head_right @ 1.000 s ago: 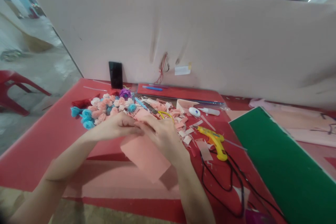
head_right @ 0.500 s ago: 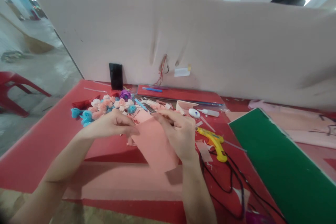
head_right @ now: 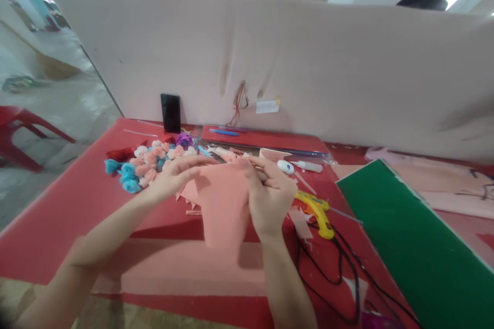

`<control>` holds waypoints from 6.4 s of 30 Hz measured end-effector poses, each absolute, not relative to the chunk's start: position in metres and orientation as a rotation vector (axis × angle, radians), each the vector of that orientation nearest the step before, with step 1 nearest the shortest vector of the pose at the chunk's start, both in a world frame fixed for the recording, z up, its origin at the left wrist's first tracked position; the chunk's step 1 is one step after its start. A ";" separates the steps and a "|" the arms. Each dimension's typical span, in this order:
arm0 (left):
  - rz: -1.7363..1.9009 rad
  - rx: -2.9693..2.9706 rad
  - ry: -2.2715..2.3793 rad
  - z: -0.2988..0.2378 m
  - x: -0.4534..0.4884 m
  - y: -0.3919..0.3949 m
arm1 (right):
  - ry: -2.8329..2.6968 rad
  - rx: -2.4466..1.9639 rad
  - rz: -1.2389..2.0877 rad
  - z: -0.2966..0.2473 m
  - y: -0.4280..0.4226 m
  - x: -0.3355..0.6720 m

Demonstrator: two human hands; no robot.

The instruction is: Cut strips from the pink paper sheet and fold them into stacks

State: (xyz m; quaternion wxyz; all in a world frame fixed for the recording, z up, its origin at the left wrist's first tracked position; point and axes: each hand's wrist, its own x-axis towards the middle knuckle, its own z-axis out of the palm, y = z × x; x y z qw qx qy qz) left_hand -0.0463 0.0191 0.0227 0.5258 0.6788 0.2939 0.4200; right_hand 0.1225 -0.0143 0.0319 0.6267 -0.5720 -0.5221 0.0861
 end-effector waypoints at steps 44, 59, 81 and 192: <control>1.001 1.776 0.828 0.032 -0.060 0.011 | -1.565 -1.202 0.728 0.045 -0.011 0.147; 1.131 1.656 0.937 0.031 -0.058 0.015 | -1.612 -1.273 0.567 0.041 -0.014 0.140; 0.984 1.474 0.884 0.030 -0.053 0.011 | -1.612 -1.159 1.102 0.048 -0.013 0.142; 0.380 1.711 0.635 0.037 -0.060 0.009 | -1.906 -0.943 1.042 0.049 -0.021 0.135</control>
